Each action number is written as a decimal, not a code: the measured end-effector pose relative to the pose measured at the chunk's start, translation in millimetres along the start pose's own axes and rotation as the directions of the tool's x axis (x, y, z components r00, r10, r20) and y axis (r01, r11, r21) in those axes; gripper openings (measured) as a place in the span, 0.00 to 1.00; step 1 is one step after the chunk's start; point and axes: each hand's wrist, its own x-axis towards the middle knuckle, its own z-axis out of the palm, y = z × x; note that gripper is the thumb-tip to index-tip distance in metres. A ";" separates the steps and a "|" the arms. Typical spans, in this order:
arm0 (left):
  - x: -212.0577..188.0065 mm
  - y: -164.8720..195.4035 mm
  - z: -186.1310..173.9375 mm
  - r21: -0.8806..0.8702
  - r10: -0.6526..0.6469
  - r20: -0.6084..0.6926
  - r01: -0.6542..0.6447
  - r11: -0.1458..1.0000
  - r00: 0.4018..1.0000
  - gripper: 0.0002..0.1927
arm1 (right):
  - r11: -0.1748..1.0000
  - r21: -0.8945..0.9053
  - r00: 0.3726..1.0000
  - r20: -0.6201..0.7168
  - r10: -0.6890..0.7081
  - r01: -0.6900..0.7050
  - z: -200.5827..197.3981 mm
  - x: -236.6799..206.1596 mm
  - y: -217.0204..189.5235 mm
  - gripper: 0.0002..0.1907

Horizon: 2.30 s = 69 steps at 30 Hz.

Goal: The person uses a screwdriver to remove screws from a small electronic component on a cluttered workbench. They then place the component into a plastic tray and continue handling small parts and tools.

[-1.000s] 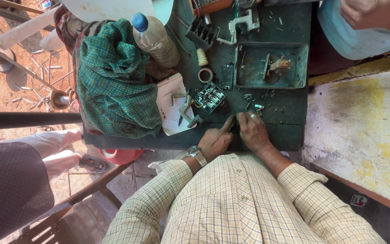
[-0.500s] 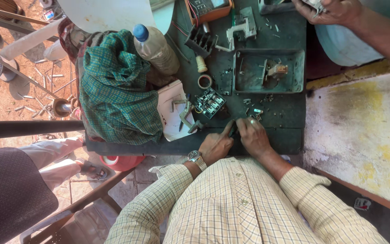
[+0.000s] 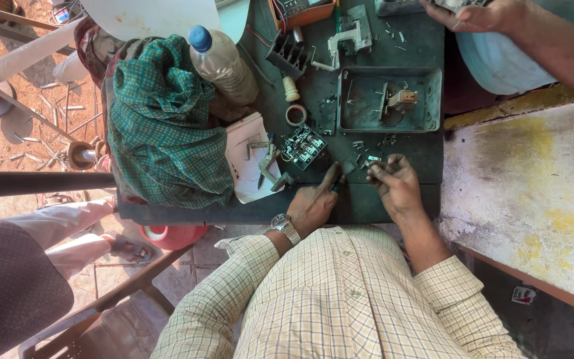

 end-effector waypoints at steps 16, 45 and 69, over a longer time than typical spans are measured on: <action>5.0 -9.1 11.2 -0.006 -0.007 0.016 0.007 1.000 1.000 0.06 | -0.090 -0.802 0.680 0.555 -0.479 0.591 28.8 -1.7 18.4 0.12; 6.3 -17.2 13.9 -0.117 -0.054 0.015 0.055 0.992 0.998 0.06 | -0.409 -0.717 0.708 0.675 -0.207 0.564 36.2 22.3 16.3 0.09; 4.4 -15.8 13.7 -0.079 -0.017 -0.058 0.012 0.997 0.998 0.08 | 0.111 -0.875 0.801 0.372 -0.470 0.472 41.0 19.0 4.0 0.15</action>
